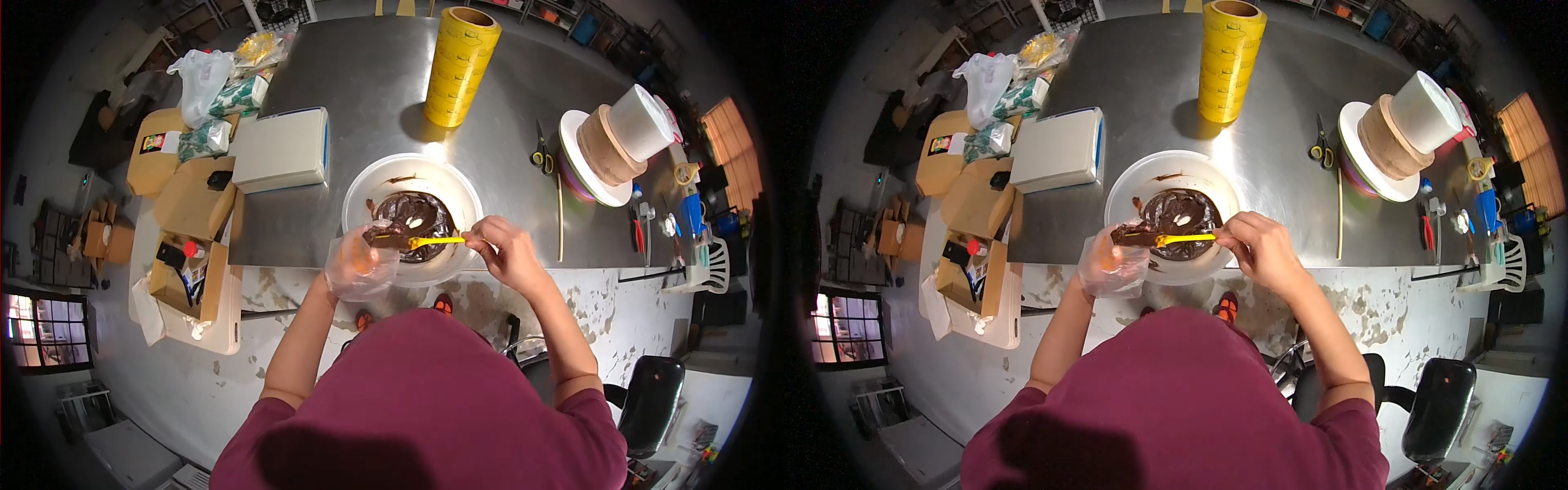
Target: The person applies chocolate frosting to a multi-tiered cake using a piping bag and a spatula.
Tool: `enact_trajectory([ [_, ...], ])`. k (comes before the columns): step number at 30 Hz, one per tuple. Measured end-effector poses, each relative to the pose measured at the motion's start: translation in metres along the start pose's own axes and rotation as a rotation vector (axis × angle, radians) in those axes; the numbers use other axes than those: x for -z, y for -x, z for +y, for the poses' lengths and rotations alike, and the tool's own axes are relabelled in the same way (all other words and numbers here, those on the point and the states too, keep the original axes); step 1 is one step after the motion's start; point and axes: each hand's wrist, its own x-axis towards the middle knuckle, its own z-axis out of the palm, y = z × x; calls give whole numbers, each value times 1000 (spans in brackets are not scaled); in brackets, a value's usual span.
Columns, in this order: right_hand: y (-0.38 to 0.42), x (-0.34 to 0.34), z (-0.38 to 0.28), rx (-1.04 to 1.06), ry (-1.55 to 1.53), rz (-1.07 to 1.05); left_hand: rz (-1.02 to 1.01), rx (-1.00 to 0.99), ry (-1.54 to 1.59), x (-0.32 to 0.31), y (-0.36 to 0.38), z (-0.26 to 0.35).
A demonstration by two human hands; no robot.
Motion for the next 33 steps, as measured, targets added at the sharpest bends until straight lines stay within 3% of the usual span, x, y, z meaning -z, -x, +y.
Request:
enact_trajectory([
  [2, -6, 10, 0, 81, 72, -59, -105, -98, -123, -6, 1, 10],
  [5, -20, 31, -7, 203, 157, -151, -229, -83, -234, 9, -9, -3],
  [10, -38, 57, -12, 273, 243, -113, -47, -81, -171, 2, -3, 3],
  [12, -36, 57, -3, 203, 349, -111, 22, -189, -175, 12, 2, -7],
  [16, -16, -3, 27, -89, 553, -116, 203, -92, -48, 16, 17, 13],
  [19, 2, -61, 34, -254, 700, -190, 214, -325, -363, 13, 20, 7],
  [21, 10, -78, 33, -226, 677, -239, 247, -368, -332, 3, 25, 7],
  [23, 8, -68, -2, -40, 735, -13, 315, -369, -324, 0, 32, 6],
  [25, 11, -70, -31, -18, 222, 66, 328, -458, -446, -8, 33, 7],
  [27, 19, -79, -61, -232, -396, -116, 394, -526, -447, -18, 33, 2],
  [29, 28, -89, -83, -421, -812, -199, 376, -656, -527, -38, 29, 11],
  [30, 31, -91, -88, -519, -911, -277, 349, -698, -392, -41, 28, 8],
  [33, 41, -89, -102, -733, -1166, -420, 307, -692, -521, -48, 32, 14],
])
